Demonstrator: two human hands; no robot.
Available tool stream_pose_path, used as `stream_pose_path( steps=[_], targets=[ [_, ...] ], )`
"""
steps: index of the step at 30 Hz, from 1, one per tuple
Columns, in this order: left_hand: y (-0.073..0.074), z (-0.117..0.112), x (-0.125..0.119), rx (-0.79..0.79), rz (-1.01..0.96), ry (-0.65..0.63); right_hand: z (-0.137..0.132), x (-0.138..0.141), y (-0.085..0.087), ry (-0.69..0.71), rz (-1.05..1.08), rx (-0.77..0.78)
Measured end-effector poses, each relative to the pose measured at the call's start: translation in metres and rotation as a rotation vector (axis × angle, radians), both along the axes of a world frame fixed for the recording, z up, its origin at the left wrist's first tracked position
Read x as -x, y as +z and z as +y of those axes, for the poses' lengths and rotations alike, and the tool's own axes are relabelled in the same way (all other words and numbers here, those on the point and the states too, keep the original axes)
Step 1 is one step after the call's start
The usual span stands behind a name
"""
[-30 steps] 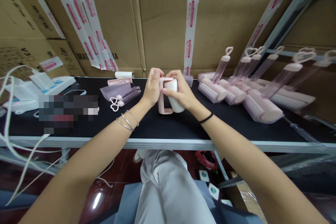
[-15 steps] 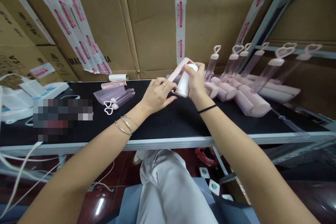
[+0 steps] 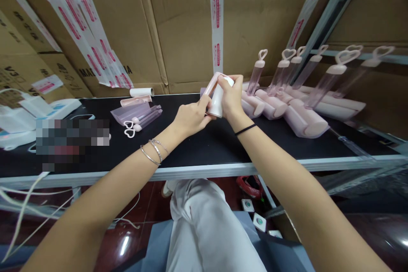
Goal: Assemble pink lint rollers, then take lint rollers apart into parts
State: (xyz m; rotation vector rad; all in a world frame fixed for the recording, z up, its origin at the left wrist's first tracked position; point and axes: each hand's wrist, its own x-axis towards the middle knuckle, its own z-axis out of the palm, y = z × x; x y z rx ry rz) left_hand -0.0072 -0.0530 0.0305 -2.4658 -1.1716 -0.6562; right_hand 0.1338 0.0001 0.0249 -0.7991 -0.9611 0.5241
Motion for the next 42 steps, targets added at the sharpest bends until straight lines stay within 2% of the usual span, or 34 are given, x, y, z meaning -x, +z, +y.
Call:
stream_pose_path(
  steps=[10,15,23,29,35,42],
  targets=[
    [-0.005,0.008,0.002,-0.010,-0.016,-0.019,-0.002,0.008,0.001,-0.107,-0.079,0.123],
    [-0.009,0.013,0.003,-0.036,-0.019,-0.047,-0.003,0.010,0.002,-0.123,-0.072,0.130],
    [-0.007,0.012,0.002,-0.040,-0.034,-0.041,-0.005,0.010,0.003,-0.060,-0.065,0.098],
    [-0.007,0.014,0.002,-0.039,0.008,-0.033,-0.005,0.011,0.004,-0.069,-0.089,0.112],
    [-0.007,0.016,0.004,-0.075,0.069,-0.047,-0.006,0.013,0.006,-0.096,-0.118,0.188],
    [-0.008,0.017,0.004,-0.125,0.096,-0.054,-0.007,0.015,0.007,-0.097,-0.132,0.184]
  ],
)
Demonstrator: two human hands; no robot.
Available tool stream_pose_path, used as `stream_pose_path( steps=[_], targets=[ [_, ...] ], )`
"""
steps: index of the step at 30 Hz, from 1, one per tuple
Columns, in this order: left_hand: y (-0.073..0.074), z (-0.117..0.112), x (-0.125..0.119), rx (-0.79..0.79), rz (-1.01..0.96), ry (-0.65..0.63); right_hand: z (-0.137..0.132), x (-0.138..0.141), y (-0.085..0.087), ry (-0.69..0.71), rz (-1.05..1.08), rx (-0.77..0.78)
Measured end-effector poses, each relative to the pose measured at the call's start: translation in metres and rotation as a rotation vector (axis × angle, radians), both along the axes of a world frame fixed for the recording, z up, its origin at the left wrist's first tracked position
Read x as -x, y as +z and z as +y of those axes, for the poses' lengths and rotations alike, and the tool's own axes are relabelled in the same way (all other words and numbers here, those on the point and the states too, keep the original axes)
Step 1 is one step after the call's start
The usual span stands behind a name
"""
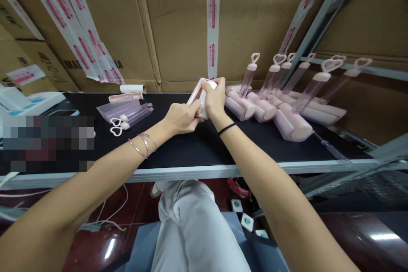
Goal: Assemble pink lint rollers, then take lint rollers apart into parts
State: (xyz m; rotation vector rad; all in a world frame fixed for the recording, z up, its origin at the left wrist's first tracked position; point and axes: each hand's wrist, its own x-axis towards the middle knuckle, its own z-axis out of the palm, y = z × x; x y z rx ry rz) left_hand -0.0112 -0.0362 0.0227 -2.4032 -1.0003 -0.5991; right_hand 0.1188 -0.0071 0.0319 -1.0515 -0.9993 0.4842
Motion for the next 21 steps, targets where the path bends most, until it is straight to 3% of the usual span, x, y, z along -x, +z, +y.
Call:
stream_pose_path(
  steps=[6,14,21],
  targets=[
    [0.000,0.001,0.000,0.023,0.016,0.000,0.001,-0.001,-0.002,0.011,-0.010,-0.003],
    [0.005,-0.011,0.000,0.068,0.096,0.128,0.005,-0.011,-0.008,0.024,0.058,-0.029],
    [0.003,-0.009,-0.006,0.093,-0.114,0.114,0.001,-0.007,-0.005,-0.027,0.037,-0.029]
  ],
)
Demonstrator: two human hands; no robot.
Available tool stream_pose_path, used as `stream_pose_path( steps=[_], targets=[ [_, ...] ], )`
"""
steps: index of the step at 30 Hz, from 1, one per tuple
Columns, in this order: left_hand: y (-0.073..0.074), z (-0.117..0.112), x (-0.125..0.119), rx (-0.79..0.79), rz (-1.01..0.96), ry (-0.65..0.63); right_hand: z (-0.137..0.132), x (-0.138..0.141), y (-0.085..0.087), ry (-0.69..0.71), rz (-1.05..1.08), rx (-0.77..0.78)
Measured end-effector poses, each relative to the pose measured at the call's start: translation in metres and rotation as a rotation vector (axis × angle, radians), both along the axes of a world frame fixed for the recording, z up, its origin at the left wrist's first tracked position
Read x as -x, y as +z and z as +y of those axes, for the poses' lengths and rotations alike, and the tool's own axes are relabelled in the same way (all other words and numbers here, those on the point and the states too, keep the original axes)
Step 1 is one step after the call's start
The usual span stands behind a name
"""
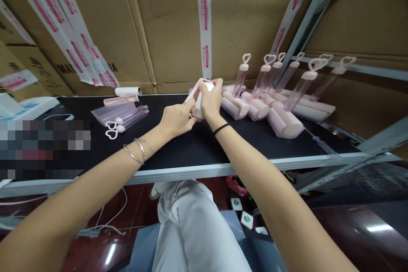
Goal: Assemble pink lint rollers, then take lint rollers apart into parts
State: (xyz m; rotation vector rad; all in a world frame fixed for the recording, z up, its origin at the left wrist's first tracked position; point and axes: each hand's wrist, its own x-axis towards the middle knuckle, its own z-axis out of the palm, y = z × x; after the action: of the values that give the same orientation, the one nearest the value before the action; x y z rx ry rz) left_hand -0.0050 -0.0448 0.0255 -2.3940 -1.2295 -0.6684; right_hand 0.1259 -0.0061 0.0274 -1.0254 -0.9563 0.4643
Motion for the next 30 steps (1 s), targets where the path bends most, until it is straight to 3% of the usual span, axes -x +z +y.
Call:
stream_pose_path(
  steps=[9,13,18,26,30],
  targets=[
    [0.002,0.006,0.003,-0.038,-0.098,-0.100,0.029,-0.012,-0.009,0.056,0.175,-0.014],
    [0.001,0.008,0.007,-0.147,0.003,-0.164,0.027,-0.011,-0.007,0.089,0.175,-0.041],
    [0.006,0.009,0.009,-0.212,0.077,-0.103,0.017,-0.010,-0.002,0.057,0.149,-0.043],
    [0.008,0.007,0.006,-0.089,0.096,-0.029,0.019,-0.011,-0.003,0.008,0.127,0.003],
    [0.005,0.013,0.004,0.003,0.064,-0.112,0.027,-0.014,-0.006,-0.009,0.152,0.128]
  ],
)
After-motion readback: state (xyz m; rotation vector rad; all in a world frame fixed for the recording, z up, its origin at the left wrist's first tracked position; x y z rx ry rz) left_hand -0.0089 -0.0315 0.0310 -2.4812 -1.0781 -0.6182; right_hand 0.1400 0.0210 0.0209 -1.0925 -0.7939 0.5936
